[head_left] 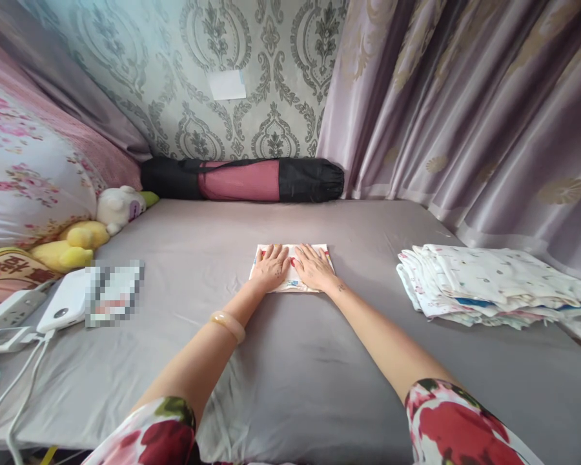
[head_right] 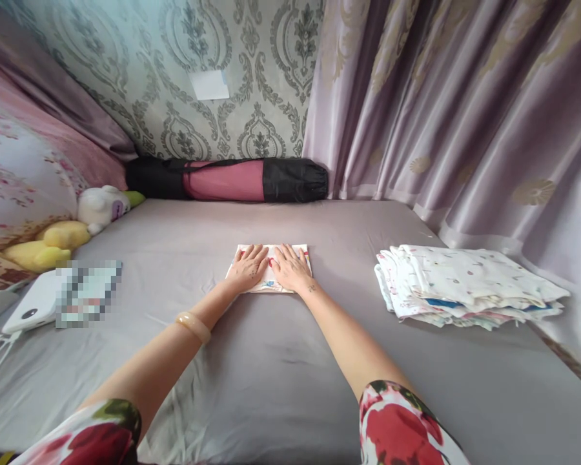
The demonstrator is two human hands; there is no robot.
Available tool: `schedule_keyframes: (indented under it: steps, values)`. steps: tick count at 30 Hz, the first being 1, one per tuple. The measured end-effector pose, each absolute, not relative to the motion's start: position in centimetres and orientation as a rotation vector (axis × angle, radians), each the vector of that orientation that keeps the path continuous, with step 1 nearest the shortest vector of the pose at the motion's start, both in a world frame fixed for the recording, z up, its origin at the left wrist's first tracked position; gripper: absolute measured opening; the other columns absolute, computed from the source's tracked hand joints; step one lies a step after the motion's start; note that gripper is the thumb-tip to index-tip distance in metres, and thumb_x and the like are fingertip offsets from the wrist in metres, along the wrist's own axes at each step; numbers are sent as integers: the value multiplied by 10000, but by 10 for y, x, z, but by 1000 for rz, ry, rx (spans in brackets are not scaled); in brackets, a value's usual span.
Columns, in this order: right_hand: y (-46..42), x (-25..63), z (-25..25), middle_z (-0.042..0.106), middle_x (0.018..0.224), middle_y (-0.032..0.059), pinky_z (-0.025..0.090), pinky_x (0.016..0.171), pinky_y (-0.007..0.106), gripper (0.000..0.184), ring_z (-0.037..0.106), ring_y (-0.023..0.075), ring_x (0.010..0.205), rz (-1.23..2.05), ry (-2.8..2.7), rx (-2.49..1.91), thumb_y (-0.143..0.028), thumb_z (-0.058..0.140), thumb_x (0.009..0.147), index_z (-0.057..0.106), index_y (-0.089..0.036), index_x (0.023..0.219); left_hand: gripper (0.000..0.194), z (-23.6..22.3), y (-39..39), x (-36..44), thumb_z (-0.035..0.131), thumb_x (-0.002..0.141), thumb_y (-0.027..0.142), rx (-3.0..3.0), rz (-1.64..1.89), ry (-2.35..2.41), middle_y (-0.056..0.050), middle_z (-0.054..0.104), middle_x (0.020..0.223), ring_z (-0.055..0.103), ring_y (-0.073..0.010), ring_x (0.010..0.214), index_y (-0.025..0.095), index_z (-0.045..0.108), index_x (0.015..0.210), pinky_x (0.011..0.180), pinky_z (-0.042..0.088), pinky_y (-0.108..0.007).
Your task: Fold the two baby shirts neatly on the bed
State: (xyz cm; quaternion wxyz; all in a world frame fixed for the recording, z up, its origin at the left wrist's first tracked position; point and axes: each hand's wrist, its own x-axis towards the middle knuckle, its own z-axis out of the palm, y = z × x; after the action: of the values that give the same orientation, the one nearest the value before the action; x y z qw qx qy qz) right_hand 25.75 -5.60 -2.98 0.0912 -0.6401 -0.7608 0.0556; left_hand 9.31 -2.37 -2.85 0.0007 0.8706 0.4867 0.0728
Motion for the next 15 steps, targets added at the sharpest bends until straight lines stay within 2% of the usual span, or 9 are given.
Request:
schedule_keyframes:
  steps: [3,7,9,11,15]
  values:
    - [-56,257,-29,263,1599,100,89,1198,479,590,188,227,1482,148,-2230,-1909,-430,211,1012,320,-156,1523,557,-32,-23,94,200,1010,425,2711,280,1611,-140,342,1560,259,-297,1456,165,390,1464,1166,208,-548]
    - [-59,256,-27,137,1625,140,34,1189,523,653,83,264,1500,18,-2080,-1989,-466,262,996,265,-99,1535,644,-35,-24,96,208,997,489,2618,399,1856,-190,226,1599,146,-313,1491,103,318,1500,1182,134,-558]
    - [-60,255,-27,125,1623,159,30,1189,519,682,76,274,1499,6,-2009,-2064,-476,258,993,246,-62,1534,658,-36,-24,96,209,992,505,2575,357,1884,-208,290,1569,205,-330,1472,88,334,1486,1169,172,-555]
    - [-60,255,-27,178,1608,179,62,1189,501,702,115,280,1492,68,-1973,-2144,-488,243,991,260,-28,1522,647,-36,-23,96,213,989,512,2562,286,1854,-214,369,1524,284,-343,1436,95,378,1456,1146,226,-547]
    - [-58,254,-28,234,1593,177,94,1190,478,714,151,279,1484,160,-1972,-2204,-502,217,990,279,-18,1512,625,-34,-23,96,210,990,512,2549,251,1841,-205,388,1513,309,-346,1418,115,397,1434,1134,243,-541]
